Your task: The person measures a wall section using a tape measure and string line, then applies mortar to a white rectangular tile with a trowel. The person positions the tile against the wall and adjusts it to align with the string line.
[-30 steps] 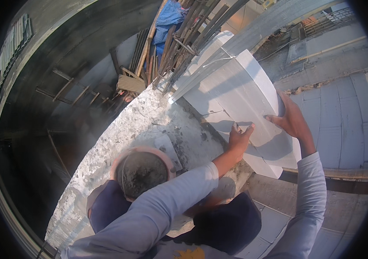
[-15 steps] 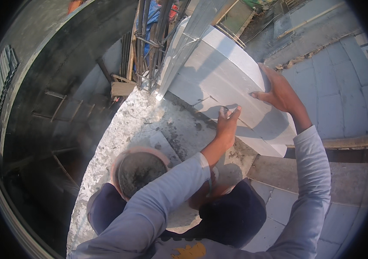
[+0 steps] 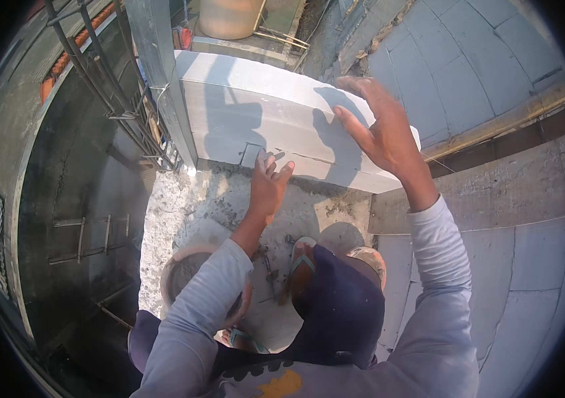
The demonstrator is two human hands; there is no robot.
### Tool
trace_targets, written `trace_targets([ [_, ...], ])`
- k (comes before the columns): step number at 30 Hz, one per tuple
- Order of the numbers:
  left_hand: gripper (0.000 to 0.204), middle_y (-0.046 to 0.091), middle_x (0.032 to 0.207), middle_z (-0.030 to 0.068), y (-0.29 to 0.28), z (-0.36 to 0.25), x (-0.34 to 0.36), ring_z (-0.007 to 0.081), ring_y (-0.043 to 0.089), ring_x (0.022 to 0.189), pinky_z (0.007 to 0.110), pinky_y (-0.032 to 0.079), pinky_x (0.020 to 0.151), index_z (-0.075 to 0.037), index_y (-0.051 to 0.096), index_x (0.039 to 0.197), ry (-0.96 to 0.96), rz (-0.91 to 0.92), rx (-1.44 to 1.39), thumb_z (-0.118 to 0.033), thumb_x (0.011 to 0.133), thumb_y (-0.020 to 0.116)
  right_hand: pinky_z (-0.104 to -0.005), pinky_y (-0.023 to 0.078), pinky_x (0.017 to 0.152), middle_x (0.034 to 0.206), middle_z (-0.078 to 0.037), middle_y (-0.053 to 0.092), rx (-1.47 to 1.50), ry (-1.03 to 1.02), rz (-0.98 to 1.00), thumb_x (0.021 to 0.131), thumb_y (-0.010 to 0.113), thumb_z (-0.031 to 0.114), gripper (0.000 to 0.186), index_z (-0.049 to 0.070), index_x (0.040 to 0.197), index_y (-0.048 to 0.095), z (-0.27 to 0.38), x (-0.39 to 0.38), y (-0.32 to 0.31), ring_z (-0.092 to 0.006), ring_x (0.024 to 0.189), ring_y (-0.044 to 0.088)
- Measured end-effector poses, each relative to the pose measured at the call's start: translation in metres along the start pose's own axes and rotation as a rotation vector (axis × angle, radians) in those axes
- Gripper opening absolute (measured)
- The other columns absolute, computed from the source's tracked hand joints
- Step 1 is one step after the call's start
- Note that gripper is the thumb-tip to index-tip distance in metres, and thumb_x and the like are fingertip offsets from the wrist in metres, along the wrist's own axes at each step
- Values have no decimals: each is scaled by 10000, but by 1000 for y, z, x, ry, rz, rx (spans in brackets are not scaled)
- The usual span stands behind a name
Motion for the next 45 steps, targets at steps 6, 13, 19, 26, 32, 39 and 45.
trace_targets([
  [6,711,597,1351,189,-23,-75,-26,357,567,1275,444,467,1055,-32,483,1477,692,91,826,-155,866,826,-402,527,971,1258,-211,647,121,628,-21,894,792,170,405,17,1222,611,-123,-207,75,-334,1141,652],
  [13,905,555,1383,113,4,-218,-18,356,507,1324,470,429,1105,-168,539,1458,1190,248,1542,-129,642,927,-462,400,1149,1441,-243,530,119,515,63,729,930,345,926,11,1457,467,-253,-202,112,-430,1351,489],
  [19,1152,413,1584,135,30,-257,30,353,378,1478,516,280,1263,-234,373,1585,936,446,1950,-170,587,944,-448,376,1177,1468,-243,514,316,568,295,670,959,402,1035,3,1481,454,-277,-185,121,-409,1395,457],
  [26,1027,539,1487,169,26,-249,68,385,516,1373,467,400,1190,-248,390,1581,708,480,2002,-163,700,913,-413,422,1158,1482,-179,510,317,559,237,648,988,260,1072,-2,1500,391,-295,-191,136,-321,1341,505],
  [32,887,592,1350,128,27,-249,71,366,592,1224,451,502,1060,-171,513,1463,805,499,1940,-70,660,875,-371,465,1131,1468,-144,528,260,589,259,649,998,175,1067,-3,1498,377,-291,-186,135,-261,1309,536],
  [39,912,565,1413,172,30,-249,70,389,560,1286,465,469,1105,-218,476,1513,716,498,1941,-128,703,885,-374,465,1135,1480,-146,521,287,627,268,639,1004,196,1088,2,1502,370,-300,-194,139,-260,1309,537],
  [45,883,599,1343,116,25,-248,68,367,588,1221,464,497,1050,-191,506,1483,808,481,1916,-101,687,879,-375,462,1142,1472,-148,522,185,598,298,618,1014,207,1122,2,1503,354,-295,-188,139,-268,1311,535],
])
Point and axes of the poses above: each hand's wrist, its own x-axis towards the middle knuckle, its own y-axis out of the palm, z = x × y, the point moved 1 cm from there along x, towards the middle knuckle
